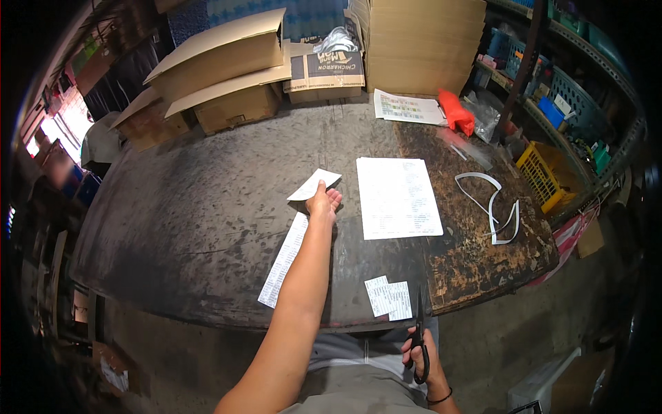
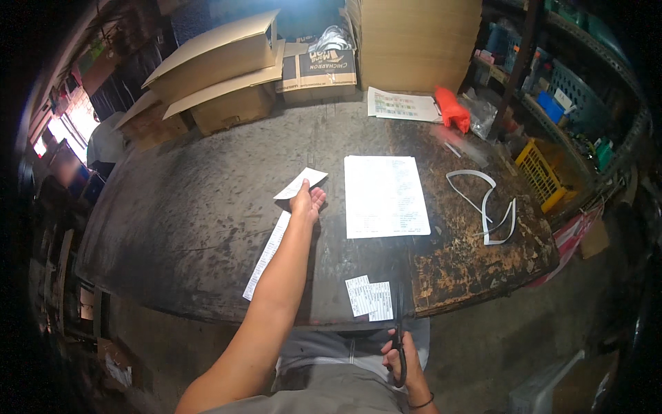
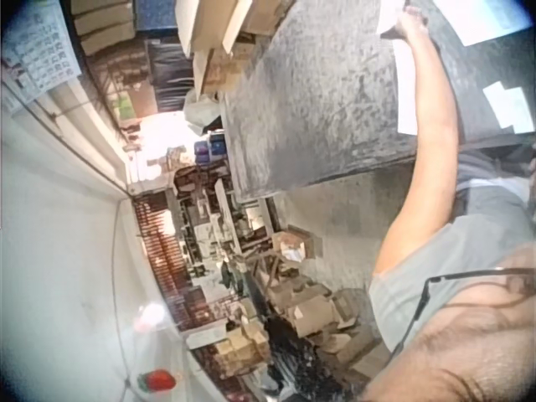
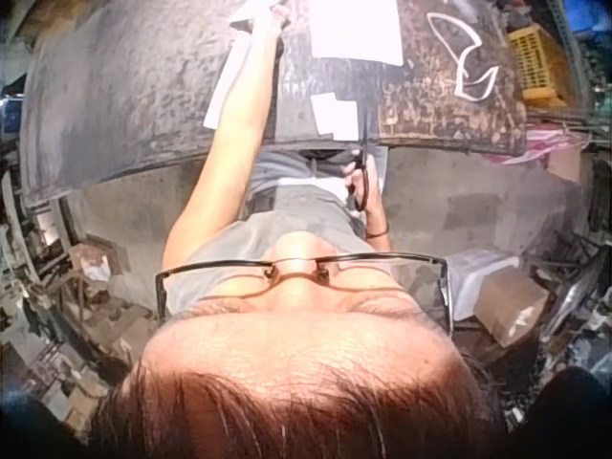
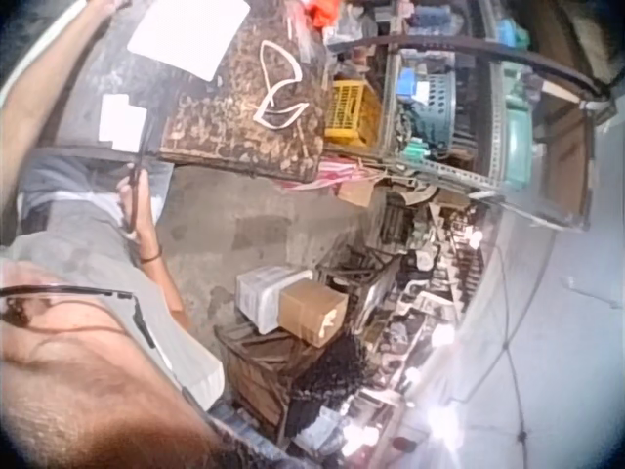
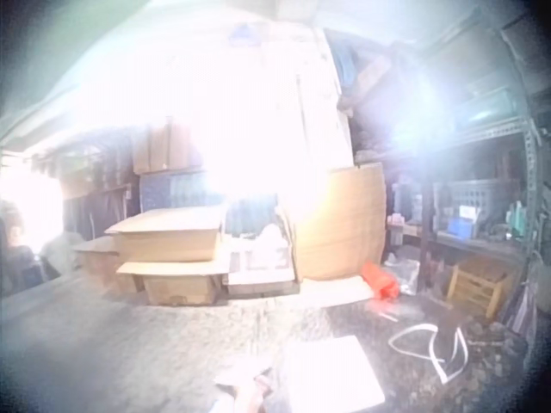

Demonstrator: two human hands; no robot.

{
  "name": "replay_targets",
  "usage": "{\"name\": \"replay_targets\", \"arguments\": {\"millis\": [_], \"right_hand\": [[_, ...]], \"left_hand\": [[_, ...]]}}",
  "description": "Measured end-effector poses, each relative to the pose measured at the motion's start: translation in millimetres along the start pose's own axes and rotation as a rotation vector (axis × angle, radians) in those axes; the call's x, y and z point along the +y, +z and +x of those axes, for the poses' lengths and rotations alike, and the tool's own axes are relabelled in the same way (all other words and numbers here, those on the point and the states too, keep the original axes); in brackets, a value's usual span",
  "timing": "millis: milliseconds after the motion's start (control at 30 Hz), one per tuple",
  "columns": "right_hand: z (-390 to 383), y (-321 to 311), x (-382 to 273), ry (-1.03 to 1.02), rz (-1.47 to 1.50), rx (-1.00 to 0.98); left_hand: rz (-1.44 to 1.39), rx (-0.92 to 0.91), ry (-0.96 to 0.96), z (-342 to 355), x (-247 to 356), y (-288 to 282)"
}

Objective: Cutting a sheet of paper into smaller rectangular pieces using scissors.

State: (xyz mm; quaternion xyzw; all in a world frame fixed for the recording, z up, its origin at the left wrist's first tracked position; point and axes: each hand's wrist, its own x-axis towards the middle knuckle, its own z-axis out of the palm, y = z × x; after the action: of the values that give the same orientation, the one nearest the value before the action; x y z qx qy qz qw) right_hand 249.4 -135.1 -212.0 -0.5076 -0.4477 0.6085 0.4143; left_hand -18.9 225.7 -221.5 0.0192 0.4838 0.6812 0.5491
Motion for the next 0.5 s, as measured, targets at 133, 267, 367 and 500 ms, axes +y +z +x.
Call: {"name": "replay_targets", "arguments": {"millis": [133,267,367,500], "right_hand": [[15.7,-9.3,-11.4,-0.081,0.061,0.086],[37.4,-14.1,-26.7,-0.382,0.119,0.232],[42.2,-26.9,-24.1,-0.399,0.216,0.330],[38.8,-18.2,-21.4,-0.348,0.249,0.494]], "left_hand": [[0.091,-0.226,0.006,-29.2,-11.9,-19.2],[0.337,-0.254,0.276,-142.7,5.9,-26.9],[0.620,-0.510,0.489,-212.2,-20.2,-53.1],[0.582,-1.309,0.731,-332.4,-95.5,-94.5]]}}
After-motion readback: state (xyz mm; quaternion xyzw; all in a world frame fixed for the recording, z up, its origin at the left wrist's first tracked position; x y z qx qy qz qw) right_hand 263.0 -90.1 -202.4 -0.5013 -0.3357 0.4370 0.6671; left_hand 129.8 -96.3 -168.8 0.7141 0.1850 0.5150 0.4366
